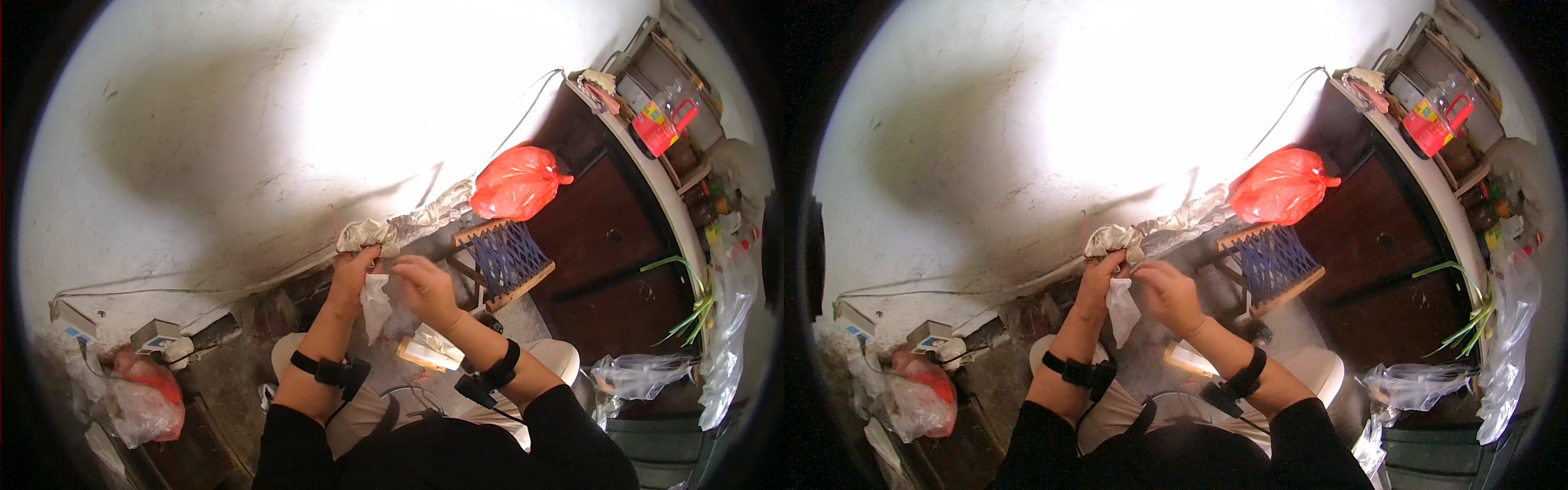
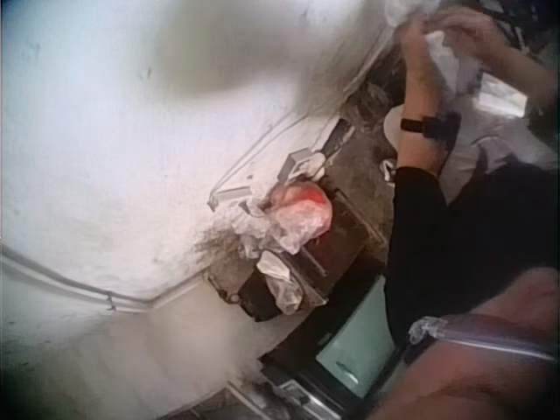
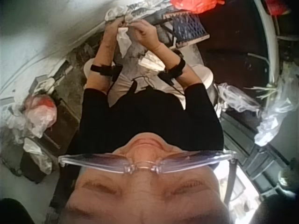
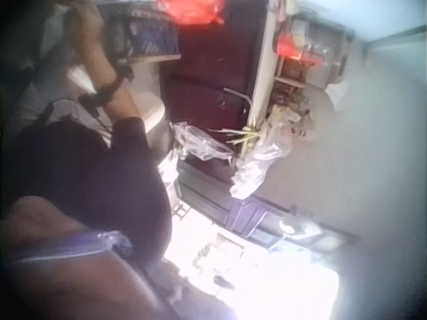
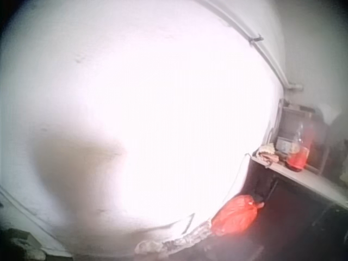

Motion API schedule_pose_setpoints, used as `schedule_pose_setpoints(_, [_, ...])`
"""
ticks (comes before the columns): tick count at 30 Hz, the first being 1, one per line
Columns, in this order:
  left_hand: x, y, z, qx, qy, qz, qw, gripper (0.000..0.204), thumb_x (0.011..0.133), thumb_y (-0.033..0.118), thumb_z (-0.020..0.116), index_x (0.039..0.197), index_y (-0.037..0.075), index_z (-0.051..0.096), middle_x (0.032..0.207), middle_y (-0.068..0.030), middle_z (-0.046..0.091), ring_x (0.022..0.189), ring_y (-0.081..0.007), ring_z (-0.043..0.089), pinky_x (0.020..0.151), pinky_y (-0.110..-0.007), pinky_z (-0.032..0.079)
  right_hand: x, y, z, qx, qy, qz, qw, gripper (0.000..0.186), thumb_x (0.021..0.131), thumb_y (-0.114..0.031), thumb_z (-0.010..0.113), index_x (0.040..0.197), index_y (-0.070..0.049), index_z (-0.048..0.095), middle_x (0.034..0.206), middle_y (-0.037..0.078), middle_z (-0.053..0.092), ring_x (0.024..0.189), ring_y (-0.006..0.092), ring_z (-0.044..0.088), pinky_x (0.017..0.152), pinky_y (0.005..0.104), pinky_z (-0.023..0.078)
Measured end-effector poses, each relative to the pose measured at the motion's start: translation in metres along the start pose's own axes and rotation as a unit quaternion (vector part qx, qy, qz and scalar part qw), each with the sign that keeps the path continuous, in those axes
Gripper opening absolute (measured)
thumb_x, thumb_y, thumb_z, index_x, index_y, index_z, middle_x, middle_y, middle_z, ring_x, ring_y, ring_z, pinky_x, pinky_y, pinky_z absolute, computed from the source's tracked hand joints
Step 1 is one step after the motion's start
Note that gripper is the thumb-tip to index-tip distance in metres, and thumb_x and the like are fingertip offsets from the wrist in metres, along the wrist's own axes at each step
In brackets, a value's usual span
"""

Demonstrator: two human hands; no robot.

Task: The person wraps a wire with a cloth by hand and then plugs a power strip into an electrical outlet on a wall.

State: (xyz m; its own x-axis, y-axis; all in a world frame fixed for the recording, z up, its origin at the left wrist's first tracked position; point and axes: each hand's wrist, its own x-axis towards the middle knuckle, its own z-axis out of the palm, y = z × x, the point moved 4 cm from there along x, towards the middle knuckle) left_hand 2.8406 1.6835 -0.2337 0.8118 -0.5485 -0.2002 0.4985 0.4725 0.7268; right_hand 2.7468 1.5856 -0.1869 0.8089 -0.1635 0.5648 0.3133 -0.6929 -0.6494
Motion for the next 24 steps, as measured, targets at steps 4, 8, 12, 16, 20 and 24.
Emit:
schedule_pose_setpoints(4, [-0.007, 0.005, 0.006, 0.011, 0.042, -0.027, 0.999, 0.006, 0.076, 0.006, 0.052, 0.082, 0.007, 0.054, 0.065, 0.0006, 0.049, 0.051, -0.0078, 0.044, 0.044, -0.021, 0.034, 0.009, 0.036, -0.012, 0.088, 0.084, 0.228, 0.966, 0.019, 0.075, 0.002, 0.054, 0.093, -0.002, 0.058, 0.083, 0.008, 0.059, 0.066, 0.0121, 0.055, 0.054, 0.0236, 0.043])
schedule_pose_setpoints(8, [-0.008, 0.008, 0.008, 0.063, -0.054, -0.006, 0.996, 0.005, 0.077, 0.006, 0.047, 0.076, 0.006, 0.052, 0.062, 0.0003, 0.047, 0.049, -0.0083, 0.041, 0.044, -0.022, 0.031, 0.032, 0.036, -0.016, 0.092, 0.083, 0.214, 0.969, 0.02, 0.076, 0.0, 0.055, 0.096, -0.002, 0.057, 0.079, 0.005, 0.057, 0.062, 0.0077, 0.051, 0.052, 0.0225, 0.041])
schedule_pose_setpoints(12, [-0.01, 0.006, 0.008, 0.081, -0.031, -0.013, 0.996, 0.006, 0.078, 0.006, 0.045, 0.075, 0.005, 0.05, 0.06, -0.0013, 0.046, 0.047, -0.0094, 0.04, 0.042, -0.023, 0.03, 0.045, 0.027, -0.013, -0.036, 0.028, 0.063, 0.997, 0.017, 0.074, 0.0, 0.057, 0.091, -0.002, 0.059, 0.076, 0.005, 0.057, 0.061, 0.0103, 0.053, 0.054, 0.0224, 0.043])
schedule_pose_setpoints(16, [-0.01, 0.009, 0.009, 0.101, -0.104, 0.027, 0.989, 0.006, 0.077, 0.006, 0.044, 0.079, 0.005, 0.05, 0.058, -0.0019, 0.045, 0.045, -0.01, 0.039, 0.041, -0.023, 0.03, 0.045, 0.027, -0.012, -0.046, -0.001, 0.095, 0.994, 0.013, 0.072, -0.001, 0.058, 0.084, -0.002, 0.061, 0.077, 0.007, 0.058, 0.061, 0.0135, 0.054, 0.055, 0.0245, 0.044])
schedule_pose_setpoints(20, [-0.01, 0.008, 0.003, 0.015, -0.036, -0.014, 0.999, 0.01, 0.081, 0.015, 0.046, 0.082, 0.007, 0.051, 0.057, -0.002, 0.045, 0.046, -0.0096, 0.039, 0.042, -0.023, 0.03, 0.043, 0.026, -0.014, -0.01, 0.004, 0.148, 0.989, 0.011, 0.072, -0.003, 0.059, 0.083, -0.001, 0.06, 0.073, 0.008, 0.058, 0.059, 0.0151, 0.054, 0.055, 0.0264, 0.044])
schedule_pose_setpoints(24, [-0.003, 0.003, -0.011, -0.051, -0.111, -0.053, 0.991, 0.023, 0.084, 0.029, 0.048, 0.088, 0.007, 0.053, 0.063, -0.0028, 0.049, 0.052, -0.01, 0.044, 0.045, -0.022, 0.033, 0.039, 0.035, -0.014, -0.017, 0.009, 0.167, 0.986, 0.009, 0.073, -0.003, 0.057, 0.081, 0.001, 0.057, 0.07, 0.01, 0.059, 0.061, 0.0166, 0.056, 0.057, 0.0277, 0.045])
